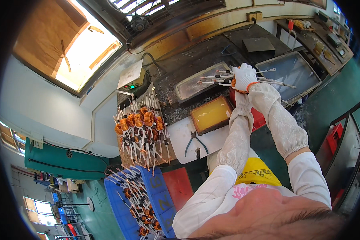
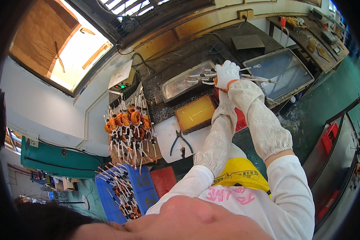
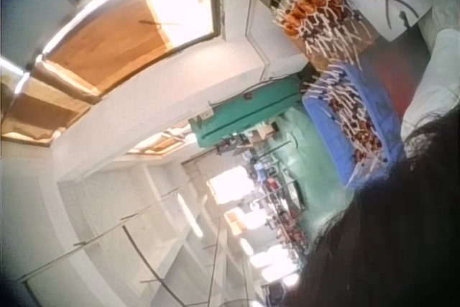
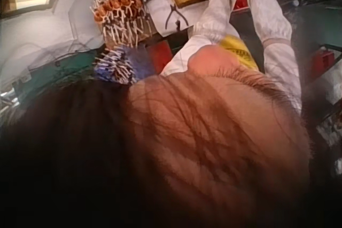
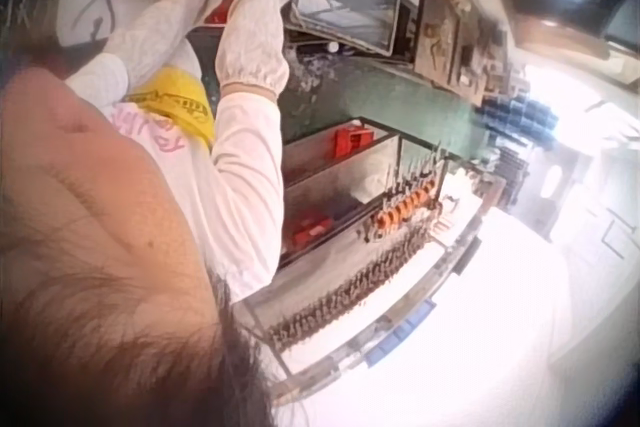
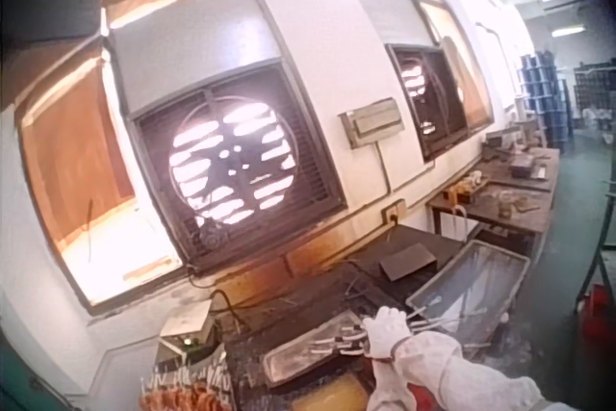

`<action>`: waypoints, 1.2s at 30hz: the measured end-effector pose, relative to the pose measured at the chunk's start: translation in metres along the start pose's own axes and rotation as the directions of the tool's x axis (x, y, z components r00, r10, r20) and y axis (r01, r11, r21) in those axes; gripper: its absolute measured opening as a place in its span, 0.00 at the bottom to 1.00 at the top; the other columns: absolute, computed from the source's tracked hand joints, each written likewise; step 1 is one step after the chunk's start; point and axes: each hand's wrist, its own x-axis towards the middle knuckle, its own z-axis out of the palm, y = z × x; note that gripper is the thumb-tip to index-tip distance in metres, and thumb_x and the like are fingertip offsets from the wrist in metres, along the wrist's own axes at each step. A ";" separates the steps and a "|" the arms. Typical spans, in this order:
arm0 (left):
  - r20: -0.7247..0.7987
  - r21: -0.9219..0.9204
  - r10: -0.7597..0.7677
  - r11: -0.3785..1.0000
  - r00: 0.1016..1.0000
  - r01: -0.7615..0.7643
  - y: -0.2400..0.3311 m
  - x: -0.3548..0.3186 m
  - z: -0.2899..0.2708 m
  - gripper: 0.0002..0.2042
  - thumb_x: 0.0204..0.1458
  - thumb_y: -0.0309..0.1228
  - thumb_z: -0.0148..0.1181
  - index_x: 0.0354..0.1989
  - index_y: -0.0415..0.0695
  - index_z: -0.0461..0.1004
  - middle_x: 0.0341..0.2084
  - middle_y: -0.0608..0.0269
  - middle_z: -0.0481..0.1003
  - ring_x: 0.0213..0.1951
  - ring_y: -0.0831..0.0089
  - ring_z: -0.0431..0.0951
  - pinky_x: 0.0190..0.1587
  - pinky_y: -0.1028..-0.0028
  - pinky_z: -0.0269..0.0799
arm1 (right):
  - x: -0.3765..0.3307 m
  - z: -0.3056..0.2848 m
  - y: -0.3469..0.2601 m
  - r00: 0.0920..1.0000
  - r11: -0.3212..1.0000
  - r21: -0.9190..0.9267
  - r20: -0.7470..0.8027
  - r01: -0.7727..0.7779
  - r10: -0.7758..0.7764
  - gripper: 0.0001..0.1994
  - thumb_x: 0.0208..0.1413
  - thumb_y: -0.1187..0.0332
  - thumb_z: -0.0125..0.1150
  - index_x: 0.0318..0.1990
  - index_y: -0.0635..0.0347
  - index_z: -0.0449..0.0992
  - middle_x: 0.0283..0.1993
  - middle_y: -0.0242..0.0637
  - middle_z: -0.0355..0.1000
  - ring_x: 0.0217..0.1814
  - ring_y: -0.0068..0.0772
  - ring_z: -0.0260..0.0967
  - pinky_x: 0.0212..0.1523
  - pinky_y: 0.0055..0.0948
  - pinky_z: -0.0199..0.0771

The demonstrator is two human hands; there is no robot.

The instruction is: The recorder is dipping copper-wound industrial parts into a coating liquid and placing them into a crate or on a drying rack.

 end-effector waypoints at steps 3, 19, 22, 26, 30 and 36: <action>0.000 0.003 -0.037 0.999 0.999 0.037 -0.008 -0.004 0.000 0.23 0.66 0.50 0.39 0.62 0.51 0.65 0.56 0.59 0.72 0.57 0.61 0.72 0.61 0.59 0.69 | 0.004 0.007 0.011 1.000 1.000 -0.003 -0.004 -0.009 0.009 0.30 0.40 0.55 0.75 0.53 0.51 0.73 0.51 0.52 0.66 0.55 0.56 0.66 0.52 0.49 0.68; 0.003 0.033 -0.115 0.993 0.993 0.115 0.003 -0.011 0.011 0.23 0.66 0.50 0.39 0.62 0.51 0.65 0.56 0.59 0.72 0.57 0.61 0.73 0.60 0.58 0.69 | 0.013 0.013 0.000 1.000 0.998 -0.053 -0.010 -0.019 0.019 0.30 0.40 0.53 0.72 0.53 0.53 0.74 0.52 0.50 0.66 0.55 0.53 0.66 0.51 0.49 0.68; -0.004 0.036 -0.131 0.991 0.991 0.131 0.005 -0.015 0.010 0.23 0.66 0.50 0.39 0.62 0.51 0.65 0.56 0.59 0.72 0.57 0.61 0.73 0.60 0.58 0.70 | 0.015 0.017 0.001 1.000 0.997 -0.071 -0.013 -0.024 0.023 0.30 0.41 0.53 0.71 0.53 0.53 0.74 0.52 0.50 0.66 0.55 0.53 0.65 0.50 0.50 0.68; -0.014 0.041 -0.140 0.989 0.990 0.140 0.003 -0.011 0.014 0.23 0.66 0.50 0.39 0.62 0.51 0.66 0.56 0.60 0.72 0.56 0.61 0.73 0.60 0.58 0.70 | 0.016 0.015 -0.001 1.000 0.997 -0.079 -0.009 -0.027 0.027 0.29 0.42 0.53 0.71 0.53 0.53 0.75 0.52 0.50 0.66 0.56 0.54 0.65 0.50 0.52 0.67; -0.027 0.041 -0.142 0.989 0.990 0.143 0.007 -0.019 0.009 0.23 0.66 0.50 0.39 0.62 0.51 0.66 0.56 0.60 0.72 0.56 0.61 0.73 0.60 0.58 0.70 | 0.016 0.012 -0.005 0.999 0.996 -0.086 0.028 -0.033 0.035 0.29 0.42 0.53 0.70 0.53 0.52 0.75 0.53 0.49 0.66 0.56 0.54 0.65 0.50 0.55 0.66; -0.044 0.035 -0.169 0.985 0.985 0.170 0.004 -0.026 0.008 0.23 0.65 0.51 0.40 0.61 0.51 0.66 0.56 0.60 0.73 0.56 0.61 0.73 0.60 0.58 0.70 | 0.019 0.021 -0.003 0.997 0.990 -0.123 -0.009 -0.073 0.072 0.27 0.44 0.53 0.69 0.54 0.50 0.74 0.53 0.49 0.65 0.56 0.54 0.65 0.51 0.57 0.66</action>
